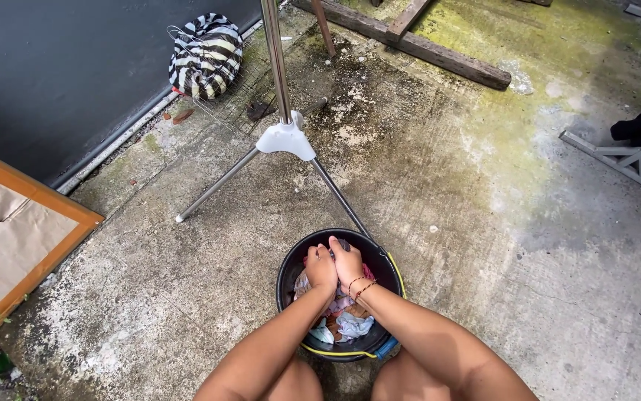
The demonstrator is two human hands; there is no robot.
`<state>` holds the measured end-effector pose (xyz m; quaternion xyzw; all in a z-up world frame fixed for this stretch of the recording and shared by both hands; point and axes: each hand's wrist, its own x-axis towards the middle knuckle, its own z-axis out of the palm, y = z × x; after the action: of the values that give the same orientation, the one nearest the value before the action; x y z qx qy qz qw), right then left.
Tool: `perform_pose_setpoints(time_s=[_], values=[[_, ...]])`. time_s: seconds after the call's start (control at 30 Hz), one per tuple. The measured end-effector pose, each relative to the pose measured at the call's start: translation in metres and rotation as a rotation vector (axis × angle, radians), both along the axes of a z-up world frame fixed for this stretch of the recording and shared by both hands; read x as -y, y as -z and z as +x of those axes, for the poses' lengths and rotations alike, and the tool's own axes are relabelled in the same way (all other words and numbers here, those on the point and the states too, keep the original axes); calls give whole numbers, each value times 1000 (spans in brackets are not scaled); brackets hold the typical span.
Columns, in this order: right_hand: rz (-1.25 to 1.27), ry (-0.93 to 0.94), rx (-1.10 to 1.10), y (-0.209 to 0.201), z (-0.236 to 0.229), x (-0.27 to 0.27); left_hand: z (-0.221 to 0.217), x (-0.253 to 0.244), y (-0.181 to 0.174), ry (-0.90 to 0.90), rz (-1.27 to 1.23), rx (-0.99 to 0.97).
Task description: Taking wet clothes from a bucket, wringing them out, and hanging them on a circular drying rack.
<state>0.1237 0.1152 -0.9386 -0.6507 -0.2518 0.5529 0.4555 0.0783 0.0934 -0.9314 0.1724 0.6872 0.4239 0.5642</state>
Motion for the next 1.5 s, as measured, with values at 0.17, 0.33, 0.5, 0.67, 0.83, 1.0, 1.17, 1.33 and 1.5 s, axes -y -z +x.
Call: perform_pose_setpoints(time_s=[0.17,0.33,0.5,0.67,0.83,1.0,1.17,1.33,1.5], values=[[-48,-34,125,50,10,-5,-7,0,4,10,22,-4],[-105,1,173,43,5,0,-7,-1,6,21,52,-12],[-124,-15,170,39,2,0,-9,-1,7,33,97,-22],[-154,-85,-129,-32,10,9,-28,-4,9,43,124,-31],[-241,-117,-682,-22,28,-4,-39,-15,7,53,159,-43],[-445,-277,-741,-37,28,3,-46,-17,4,176,147,-241],[-240,-211,-526,-8,23,-3,-26,-3,-16,162,130,-641],[-130,-226,-287,-18,16,-1,-24,-6,15,64,127,-558],[-54,-174,184,71,13,-13,-24,-8,42,50,64,-528]])
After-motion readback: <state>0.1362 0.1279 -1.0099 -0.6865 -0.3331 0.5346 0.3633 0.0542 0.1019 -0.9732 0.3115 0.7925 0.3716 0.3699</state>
